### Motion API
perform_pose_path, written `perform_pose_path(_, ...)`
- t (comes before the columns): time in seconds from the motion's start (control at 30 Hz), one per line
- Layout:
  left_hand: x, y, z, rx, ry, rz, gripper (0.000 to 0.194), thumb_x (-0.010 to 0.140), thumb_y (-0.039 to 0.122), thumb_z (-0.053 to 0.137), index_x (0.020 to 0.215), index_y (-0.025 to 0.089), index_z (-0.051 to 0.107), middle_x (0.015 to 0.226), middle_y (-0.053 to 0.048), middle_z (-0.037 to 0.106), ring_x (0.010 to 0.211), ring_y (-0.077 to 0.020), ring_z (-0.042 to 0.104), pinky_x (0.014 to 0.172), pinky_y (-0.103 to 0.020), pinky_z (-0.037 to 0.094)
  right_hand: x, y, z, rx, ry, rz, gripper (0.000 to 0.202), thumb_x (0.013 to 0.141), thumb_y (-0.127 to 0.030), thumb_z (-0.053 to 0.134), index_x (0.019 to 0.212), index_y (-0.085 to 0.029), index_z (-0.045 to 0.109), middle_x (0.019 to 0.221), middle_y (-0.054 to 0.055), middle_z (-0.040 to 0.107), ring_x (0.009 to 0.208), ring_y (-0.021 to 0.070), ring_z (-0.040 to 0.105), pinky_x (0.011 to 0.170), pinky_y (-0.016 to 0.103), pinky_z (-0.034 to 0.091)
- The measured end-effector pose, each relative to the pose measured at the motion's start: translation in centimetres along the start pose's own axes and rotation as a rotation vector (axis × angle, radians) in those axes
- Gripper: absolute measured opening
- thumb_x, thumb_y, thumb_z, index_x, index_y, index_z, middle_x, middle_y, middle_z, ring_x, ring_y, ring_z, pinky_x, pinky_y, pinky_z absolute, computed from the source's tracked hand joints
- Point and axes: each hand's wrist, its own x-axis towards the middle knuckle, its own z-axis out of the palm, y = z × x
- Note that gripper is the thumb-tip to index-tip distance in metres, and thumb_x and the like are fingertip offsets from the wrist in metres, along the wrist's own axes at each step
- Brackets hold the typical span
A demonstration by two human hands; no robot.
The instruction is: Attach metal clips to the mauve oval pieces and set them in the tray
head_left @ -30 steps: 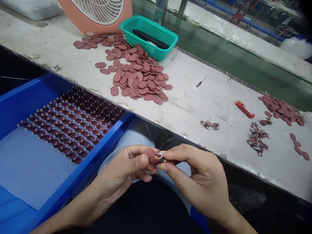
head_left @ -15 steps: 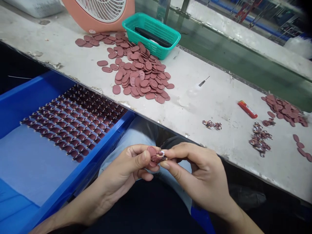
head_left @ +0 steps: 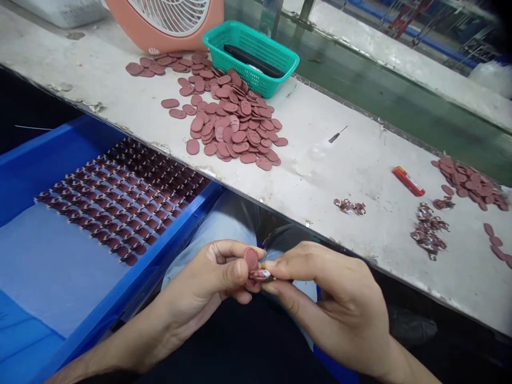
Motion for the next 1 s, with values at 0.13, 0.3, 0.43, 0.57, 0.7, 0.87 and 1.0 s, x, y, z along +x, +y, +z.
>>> perform_pose_path(0.13,-0.6,0.2,0.5,0.016,-0.027,0.032,0.034,0.052,0.043,0.098,0.072,0.021,0.082,0.060,0.000,0.070,0.053,-0.0093,0.059,0.051,-0.016,0.047,-0.3,-0.5,-0.1,0.044,-0.026,-0.035,0.029,0.089,-0.002,0.065,0.110,-0.021,0.068,0.088,0.004,0.079,0.075,0.0149,0.075,0.068,0.026,0.063)
perform_pose_path(0.3,-0.9,0.3,0.9,0.028,-0.063,0.000,0.035,0.047,0.043,0.099,0.068,0.022,0.081,0.055,0.002,0.066,0.049,-0.0069,0.054,0.049,-0.016,0.041,-1.1,-1.1,0.1,0.053,0.017,-0.041,0.033,0.087,0.000,0.067,0.111,-0.022,0.070,0.090,0.007,0.080,0.079,0.0173,0.077,0.067,0.027,0.064)
perform_pose_path(0.43,-1.3,-0.2,1.1,0.061,-0.096,0.004,0.032,0.052,0.044,0.097,0.065,0.020,0.080,0.054,0.001,0.066,0.051,-0.0078,0.053,0.051,-0.017,0.042,-1.9,-1.5,0.2,0.050,0.042,-0.066,0.033,0.085,0.003,0.065,0.108,-0.020,0.070,0.088,0.007,0.080,0.075,0.0172,0.077,0.066,0.026,0.064)
perform_pose_path(0.57,-1.7,-1.0,1.0,0.070,-0.085,0.029,0.034,0.053,0.044,0.097,0.073,0.021,0.082,0.061,-0.001,0.071,0.054,-0.0096,0.056,0.051,-0.017,0.044,-2.5,-1.5,0.4,0.065,0.088,-0.099,0.029,0.080,0.006,0.068,0.101,-0.014,0.070,0.085,0.009,0.079,0.076,0.0171,0.077,0.069,0.024,0.063)
perform_pose_path(0.7,-1.7,-1.4,0.9,0.084,-0.049,0.049,0.033,0.055,0.045,0.097,0.071,0.021,0.081,0.062,-0.002,0.071,0.055,-0.0098,0.056,0.052,-0.018,0.044,-2.9,-1.1,0.7,0.061,0.117,-0.089,0.028,0.082,0.004,0.069,0.102,-0.015,0.069,0.086,0.007,0.079,0.076,0.0159,0.076,0.069,0.024,0.062)
perform_pose_path(0.87,-0.8,-1.3,0.6,0.094,-0.075,0.019,0.031,0.062,0.045,0.094,0.074,0.020,0.080,0.066,-0.002,0.070,0.058,-0.0105,0.055,0.053,-0.019,0.042,-2.6,-0.6,0.8,0.033,0.160,-0.082,0.025,0.086,-0.002,0.067,0.103,-0.020,0.068,0.085,0.004,0.080,0.072,0.0147,0.076,0.067,0.024,0.061)
perform_pose_path(1.0,0.4,-1.3,0.2,0.082,-0.081,-0.010,0.033,0.062,0.045,0.094,0.074,0.019,0.079,0.065,-0.002,0.067,0.057,-0.0105,0.053,0.052,-0.019,0.041,-2.2,-0.1,0.8,0.028,0.177,-0.046,0.022,0.087,-0.004,0.068,0.102,-0.021,0.068,0.086,0.003,0.080,0.071,0.0144,0.075,0.066,0.025,0.061)
